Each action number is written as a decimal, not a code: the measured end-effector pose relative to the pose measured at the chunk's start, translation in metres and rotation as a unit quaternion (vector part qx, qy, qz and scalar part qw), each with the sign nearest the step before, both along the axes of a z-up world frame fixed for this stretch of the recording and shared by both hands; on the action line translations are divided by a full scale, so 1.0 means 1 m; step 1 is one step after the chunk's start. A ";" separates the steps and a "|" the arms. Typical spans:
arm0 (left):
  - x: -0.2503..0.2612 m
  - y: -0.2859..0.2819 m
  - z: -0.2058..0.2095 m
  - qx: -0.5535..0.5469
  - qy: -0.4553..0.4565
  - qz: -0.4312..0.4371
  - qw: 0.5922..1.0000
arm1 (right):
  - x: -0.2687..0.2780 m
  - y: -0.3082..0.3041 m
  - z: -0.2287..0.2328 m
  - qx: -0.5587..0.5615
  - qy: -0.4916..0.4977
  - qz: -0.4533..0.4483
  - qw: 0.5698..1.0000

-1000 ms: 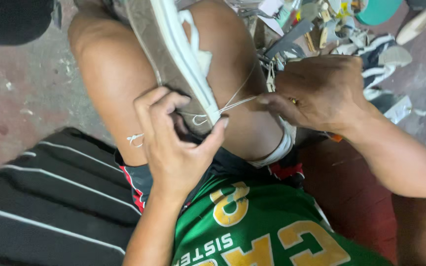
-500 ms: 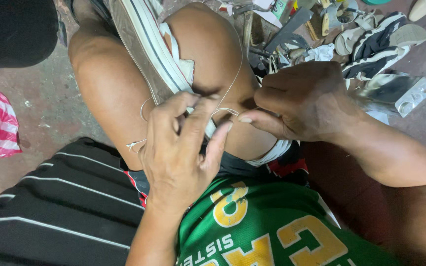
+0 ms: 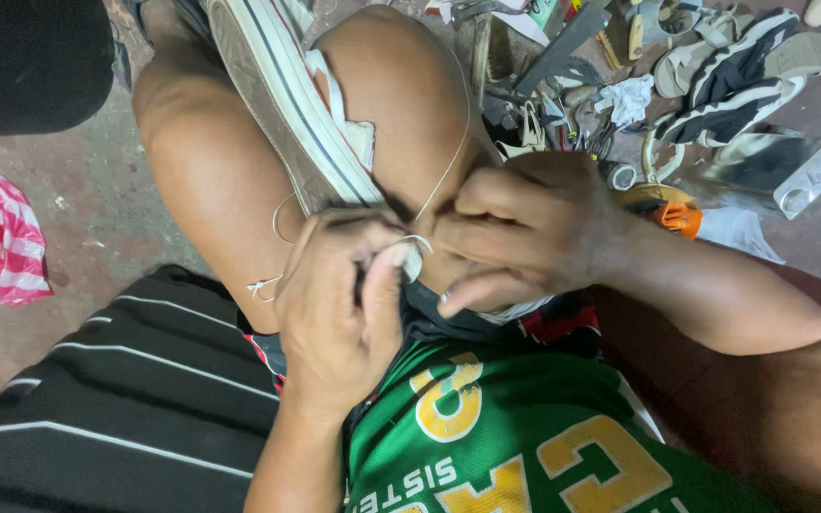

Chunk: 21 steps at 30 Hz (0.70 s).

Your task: The person sits on the floor and sews a white slip-on shoe using a needle and white thread. They repeatedly push the needle through the shoe's sole and upper, pulling the thread tight to secure the parts together.

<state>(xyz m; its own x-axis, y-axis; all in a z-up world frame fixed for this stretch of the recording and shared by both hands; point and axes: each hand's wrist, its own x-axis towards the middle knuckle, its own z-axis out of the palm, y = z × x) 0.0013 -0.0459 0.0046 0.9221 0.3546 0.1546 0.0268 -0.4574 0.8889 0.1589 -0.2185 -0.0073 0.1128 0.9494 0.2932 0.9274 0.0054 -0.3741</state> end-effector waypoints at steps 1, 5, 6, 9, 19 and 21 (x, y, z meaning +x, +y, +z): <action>-0.003 -0.001 -0.003 -0.041 0.003 0.014 0.999 | -0.002 0.003 -0.002 0.025 0.017 -0.016 0.999; -0.013 0.000 -0.019 -0.146 0.013 0.052 0.988 | -0.015 0.012 -0.006 -0.001 0.064 -0.064 0.996; -0.017 0.000 -0.022 -0.173 0.013 0.056 0.983 | -0.017 0.012 -0.007 -0.041 0.071 -0.070 0.994; -0.026 0.000 -0.030 -0.333 -0.020 0.062 0.941 | -0.012 0.002 -0.007 -0.130 0.266 -0.071 0.952; -0.008 0.000 -0.008 -0.291 0.097 -0.028 0.951 | -0.009 -0.020 0.013 -0.105 0.373 -0.108 0.916; -0.007 -0.002 -0.004 -0.143 0.069 -0.036 0.987 | -0.012 -0.016 0.021 -0.066 0.369 -0.102 0.922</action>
